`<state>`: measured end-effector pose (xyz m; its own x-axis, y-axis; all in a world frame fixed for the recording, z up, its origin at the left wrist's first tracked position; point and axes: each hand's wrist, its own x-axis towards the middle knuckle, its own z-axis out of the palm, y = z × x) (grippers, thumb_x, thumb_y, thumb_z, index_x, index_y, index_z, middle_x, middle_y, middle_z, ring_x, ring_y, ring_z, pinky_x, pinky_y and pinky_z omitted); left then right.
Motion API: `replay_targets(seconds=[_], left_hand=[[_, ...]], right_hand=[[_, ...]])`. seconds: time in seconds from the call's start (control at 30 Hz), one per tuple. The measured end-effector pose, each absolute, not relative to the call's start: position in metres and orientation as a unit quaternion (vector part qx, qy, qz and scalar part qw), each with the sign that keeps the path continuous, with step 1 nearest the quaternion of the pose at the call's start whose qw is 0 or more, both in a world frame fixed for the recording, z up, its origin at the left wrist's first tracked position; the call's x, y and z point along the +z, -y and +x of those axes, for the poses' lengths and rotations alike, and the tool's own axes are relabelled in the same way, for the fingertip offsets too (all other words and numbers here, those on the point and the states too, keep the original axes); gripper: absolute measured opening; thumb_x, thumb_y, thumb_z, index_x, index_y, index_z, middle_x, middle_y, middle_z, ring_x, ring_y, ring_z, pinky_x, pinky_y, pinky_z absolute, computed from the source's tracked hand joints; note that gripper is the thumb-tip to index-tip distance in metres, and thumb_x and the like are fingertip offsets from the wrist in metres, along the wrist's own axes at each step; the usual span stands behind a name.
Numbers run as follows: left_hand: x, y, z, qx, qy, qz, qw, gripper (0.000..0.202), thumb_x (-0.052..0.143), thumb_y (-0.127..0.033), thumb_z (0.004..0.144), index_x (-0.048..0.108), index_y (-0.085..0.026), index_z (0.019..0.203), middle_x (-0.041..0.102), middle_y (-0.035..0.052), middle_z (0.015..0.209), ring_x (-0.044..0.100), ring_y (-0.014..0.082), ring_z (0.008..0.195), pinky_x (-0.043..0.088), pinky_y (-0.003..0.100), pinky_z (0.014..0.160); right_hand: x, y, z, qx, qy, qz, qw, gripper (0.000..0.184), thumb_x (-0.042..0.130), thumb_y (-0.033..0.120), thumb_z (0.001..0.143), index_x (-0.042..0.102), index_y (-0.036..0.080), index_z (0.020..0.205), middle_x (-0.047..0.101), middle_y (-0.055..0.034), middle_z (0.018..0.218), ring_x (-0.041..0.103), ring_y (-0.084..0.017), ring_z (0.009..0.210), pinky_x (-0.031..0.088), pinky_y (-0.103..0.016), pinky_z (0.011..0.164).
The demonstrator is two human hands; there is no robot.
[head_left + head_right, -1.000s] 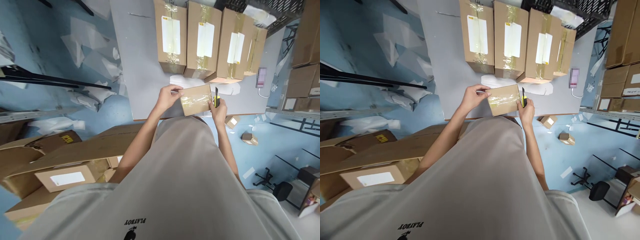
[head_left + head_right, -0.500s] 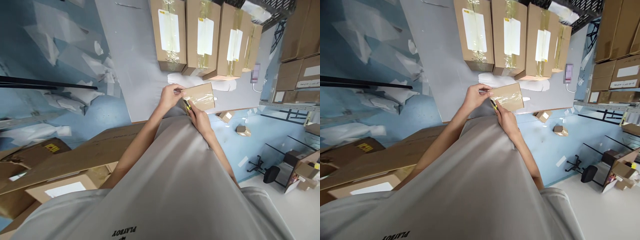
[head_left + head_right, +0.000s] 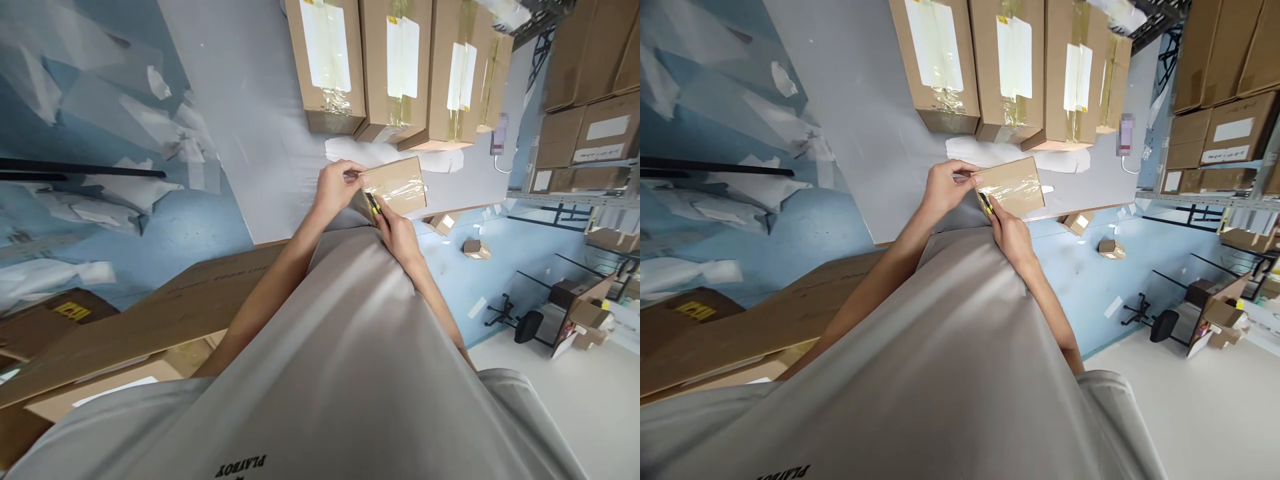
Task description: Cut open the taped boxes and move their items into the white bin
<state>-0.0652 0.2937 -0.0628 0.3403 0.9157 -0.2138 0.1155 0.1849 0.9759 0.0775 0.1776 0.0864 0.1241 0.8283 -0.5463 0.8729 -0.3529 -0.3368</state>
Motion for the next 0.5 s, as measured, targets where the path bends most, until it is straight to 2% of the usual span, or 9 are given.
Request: replay_targets(seconds=[0.2, 0.4, 0.5], left_hand=[[-0.062, -0.291, -0.064, 0.333, -0.477, 0.547, 0.602, 0.021, 0.081, -0.021, 0.088, 0.085, -0.019, 0.109, 0.084, 0.0051, 0.114, 0.079, 0.0226, 0.102, 0.071, 0.038, 0.098], [-0.060, -0.285, -0.060, 0.328, -0.488, 0.544, 0.599, 0.018, 0.081, -0.020, 0.090, 0.085, -0.020, 0.108, 0.083, 0.0049, 0.115, 0.079, 0.0227, 0.104, 0.071, 0.038, 0.100], [-0.061, -0.284, -0.061, 0.331, -0.493, 0.541, 0.595, 0.020, 0.080, -0.020, 0.091, 0.085, -0.021, 0.111, 0.082, 0.0047, 0.115, 0.078, 0.0238, 0.108, 0.070, 0.040, 0.103]], right_hand=[[0.088, -0.192, 0.061, -0.321, -0.564, 0.754, 0.099, 0.061, 0.041, 0.034, 0.120, 0.046, 0.025, 0.180, 0.084, -0.0146, 0.139, 0.082, -0.038, 0.122, 0.061, -0.047, 0.107], [0.097, -0.184, 0.045, -0.315, -0.537, 0.763, 0.175, 0.067, 0.043, 0.036, 0.120, 0.032, 0.027, 0.185, 0.085, -0.0201, 0.129, 0.082, -0.041, 0.115, 0.062, -0.053, 0.103], [0.098, -0.181, 0.041, -0.310, -0.536, 0.761, 0.194, 0.068, 0.042, 0.034, 0.119, 0.030, 0.027, 0.186, 0.084, -0.0223, 0.125, 0.082, -0.042, 0.112, 0.064, -0.055, 0.099]])
